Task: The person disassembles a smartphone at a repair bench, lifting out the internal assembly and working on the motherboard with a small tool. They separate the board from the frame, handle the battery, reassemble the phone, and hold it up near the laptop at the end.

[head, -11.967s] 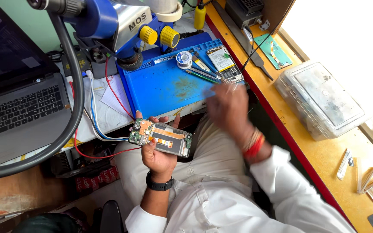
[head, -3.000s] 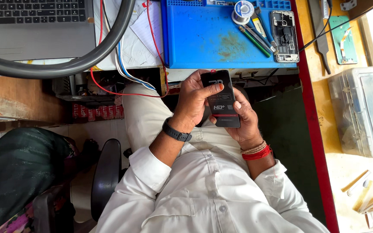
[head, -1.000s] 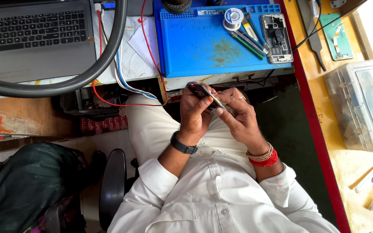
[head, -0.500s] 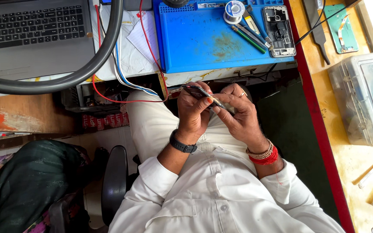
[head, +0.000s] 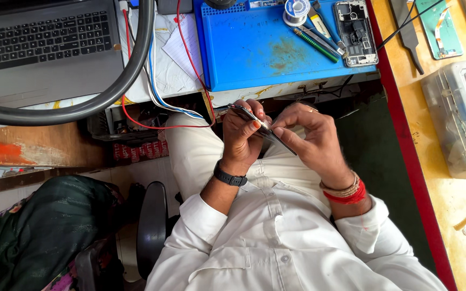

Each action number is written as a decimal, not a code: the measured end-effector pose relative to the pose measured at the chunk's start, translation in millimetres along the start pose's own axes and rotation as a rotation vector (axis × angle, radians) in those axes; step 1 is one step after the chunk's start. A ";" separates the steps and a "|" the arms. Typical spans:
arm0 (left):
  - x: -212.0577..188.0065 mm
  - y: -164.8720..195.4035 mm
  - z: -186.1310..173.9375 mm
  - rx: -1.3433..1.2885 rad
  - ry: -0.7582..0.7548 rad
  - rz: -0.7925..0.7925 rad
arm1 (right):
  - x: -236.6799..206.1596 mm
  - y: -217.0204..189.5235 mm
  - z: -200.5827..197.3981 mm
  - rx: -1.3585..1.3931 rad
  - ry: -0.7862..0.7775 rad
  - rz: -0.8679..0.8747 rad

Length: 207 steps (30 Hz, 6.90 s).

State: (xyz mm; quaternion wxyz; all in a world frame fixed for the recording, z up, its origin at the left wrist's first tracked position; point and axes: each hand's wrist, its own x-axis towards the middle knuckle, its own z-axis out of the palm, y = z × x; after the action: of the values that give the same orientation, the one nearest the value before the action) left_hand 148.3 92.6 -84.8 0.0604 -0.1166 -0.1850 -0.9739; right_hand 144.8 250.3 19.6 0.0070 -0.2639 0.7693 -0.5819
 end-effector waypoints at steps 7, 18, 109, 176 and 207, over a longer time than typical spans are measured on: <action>0.1 0.6 -4.7 0.039 0.004 -0.021 | 10.5 0.5 -5.5 0.163 -0.096 0.311; 0.2 2.9 -7.8 0.074 -0.012 -0.057 | 11.8 9.8 -6.2 0.251 -0.123 0.431; -4.0 -1.5 -9.0 0.166 -0.004 -0.048 | 1.3 19.0 -7.0 0.342 -0.098 0.352; -3.6 -0.3 -10.6 0.247 0.016 -0.041 | 0.6 26.9 -4.7 0.423 -0.097 0.316; -2.9 -0.7 -10.1 0.270 0.041 -0.048 | 0.9 30.3 -5.1 0.438 -0.094 0.335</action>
State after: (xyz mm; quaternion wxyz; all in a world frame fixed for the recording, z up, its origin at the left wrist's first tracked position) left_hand 148.9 89.7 -94.8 0.0558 -0.0829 -0.3161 -0.9435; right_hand 130.3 260.0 -5.8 0.1956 -0.1517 0.6569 -0.7122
